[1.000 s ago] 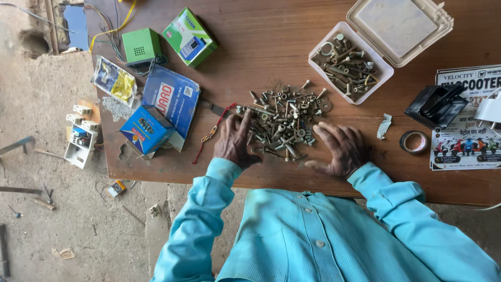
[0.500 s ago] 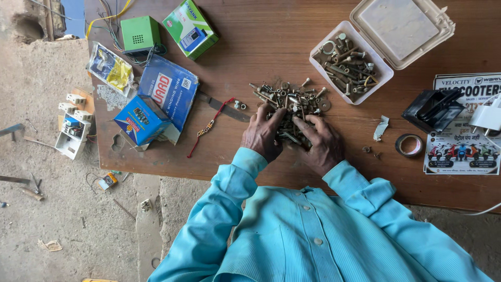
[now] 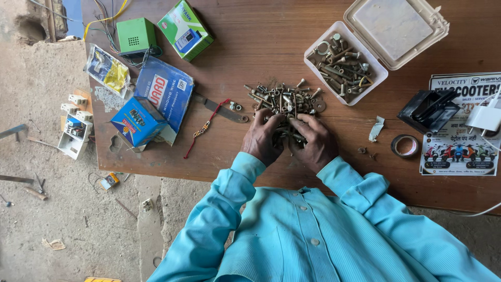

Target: The person pours mixed fasteners from a plastic container onto a wooden workbench and sorts them by hand. They pick up individual bolts, nuts, and washers, inspect them, and place selected items back into the container while leaving others on the table.

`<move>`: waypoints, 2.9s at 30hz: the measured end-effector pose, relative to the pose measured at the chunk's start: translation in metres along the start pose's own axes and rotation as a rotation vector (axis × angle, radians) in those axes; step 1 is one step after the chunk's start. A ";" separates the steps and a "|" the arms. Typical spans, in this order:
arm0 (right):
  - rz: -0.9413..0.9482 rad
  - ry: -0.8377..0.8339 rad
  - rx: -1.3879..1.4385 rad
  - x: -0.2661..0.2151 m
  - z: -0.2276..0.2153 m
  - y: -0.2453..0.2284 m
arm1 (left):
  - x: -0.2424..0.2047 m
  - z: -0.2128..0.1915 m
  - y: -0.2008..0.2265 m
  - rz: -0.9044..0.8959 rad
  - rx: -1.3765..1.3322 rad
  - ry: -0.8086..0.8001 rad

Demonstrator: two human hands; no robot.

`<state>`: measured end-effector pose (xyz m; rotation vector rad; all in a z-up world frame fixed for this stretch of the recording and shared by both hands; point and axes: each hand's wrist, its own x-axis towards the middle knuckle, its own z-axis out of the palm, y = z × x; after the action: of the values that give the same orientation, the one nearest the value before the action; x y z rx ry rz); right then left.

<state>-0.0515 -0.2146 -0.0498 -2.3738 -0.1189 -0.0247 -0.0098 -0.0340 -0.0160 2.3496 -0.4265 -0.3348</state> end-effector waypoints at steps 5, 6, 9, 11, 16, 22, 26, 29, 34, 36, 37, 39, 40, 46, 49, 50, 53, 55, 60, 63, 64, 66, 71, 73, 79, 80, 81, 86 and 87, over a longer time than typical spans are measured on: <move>-0.074 0.038 0.011 -0.003 0.002 0.007 | -0.001 0.005 0.008 -0.019 0.048 -0.005; -0.099 0.037 0.015 -0.003 0.000 0.009 | -0.001 0.005 0.008 -0.033 0.059 -0.015; -0.125 0.023 0.044 -0.001 -0.002 0.011 | 0.000 0.004 0.007 -0.049 0.051 0.009; -0.104 0.012 0.071 0.000 -0.005 0.012 | 0.002 0.005 0.008 -0.029 0.028 0.034; -0.077 0.019 0.121 0.005 -0.005 0.011 | 0.001 0.008 0.002 -0.005 -0.054 0.079; 0.008 -0.013 0.283 0.008 -0.007 0.015 | 0.010 0.010 -0.010 0.072 -0.214 0.156; 0.075 0.007 0.360 0.010 -0.001 0.016 | 0.013 0.010 -0.013 0.011 -0.301 0.094; 0.066 -0.006 0.412 0.012 -0.002 0.019 | 0.016 0.007 -0.017 -0.016 -0.357 0.041; 0.080 -0.035 0.443 0.019 -0.013 0.021 | 0.027 0.009 -0.022 -0.079 -0.455 -0.059; 0.093 -0.036 0.422 0.023 -0.020 0.018 | 0.032 0.007 -0.022 -0.089 -0.449 -0.088; 0.099 -0.037 0.411 0.025 -0.023 0.017 | 0.035 0.006 -0.021 -0.094 -0.446 -0.102; 0.120 -0.033 0.417 0.028 -0.029 0.014 | 0.040 0.005 -0.019 -0.139 -0.485 -0.148; 0.130 -0.028 0.419 0.030 -0.033 0.013 | 0.044 0.004 -0.017 -0.159 -0.503 -0.173; 0.106 0.022 0.446 0.040 -0.057 0.011 | 0.067 -0.002 0.000 -0.077 -0.642 -0.223; 0.039 0.079 0.403 0.045 -0.072 0.014 | 0.082 -0.005 0.011 -0.079 -0.622 -0.283; 0.035 0.098 0.396 0.046 -0.079 0.016 | 0.089 -0.004 0.017 -0.069 -0.604 -0.287; 0.053 0.136 0.361 0.049 -0.102 0.026 | 0.117 0.003 0.035 0.025 -0.587 -0.278; 0.107 0.136 0.327 0.052 -0.117 0.036 | 0.138 0.013 0.048 0.171 -0.627 -0.248; 0.092 0.150 0.285 0.066 -0.139 0.067 | 0.189 0.040 0.067 0.023 -0.480 -0.373; 0.162 0.120 0.242 0.068 -0.135 0.078 | 0.207 0.050 0.065 0.277 -0.271 -0.243; 0.179 0.108 0.223 0.068 -0.132 0.081 | 0.212 0.052 0.063 0.381 -0.190 -0.177; 0.170 0.150 0.247 0.068 -0.124 0.082 | 0.222 0.049 0.056 0.352 -0.132 -0.210; 0.016 0.161 0.095 0.060 -0.121 0.081 | 0.226 0.033 0.039 0.355 -0.202 -0.205; -0.044 0.110 -0.019 0.059 -0.122 0.078 | 0.225 0.029 0.037 0.284 -0.238 -0.227; -0.362 0.234 -0.075 0.059 -0.127 0.073 | 0.218 0.017 0.036 0.241 -0.410 -0.088; -0.377 0.230 -0.080 0.059 -0.127 0.072 | 0.213 0.013 0.035 0.221 -0.390 -0.065; -0.393 0.226 -0.085 0.060 -0.128 0.072 | 0.208 0.010 0.035 0.201 -0.370 -0.042; -0.274 0.147 -0.116 0.070 -0.138 0.070 | 0.172 -0.012 0.034 0.208 -0.378 0.047; -0.221 0.127 -0.134 0.071 -0.141 0.069 | 0.161 -0.017 0.033 0.204 -0.367 0.063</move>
<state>0.0276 -0.3562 0.0082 -2.4741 -0.3267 -0.2974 0.1363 -0.1097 -0.0005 1.9357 -0.5215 -0.2197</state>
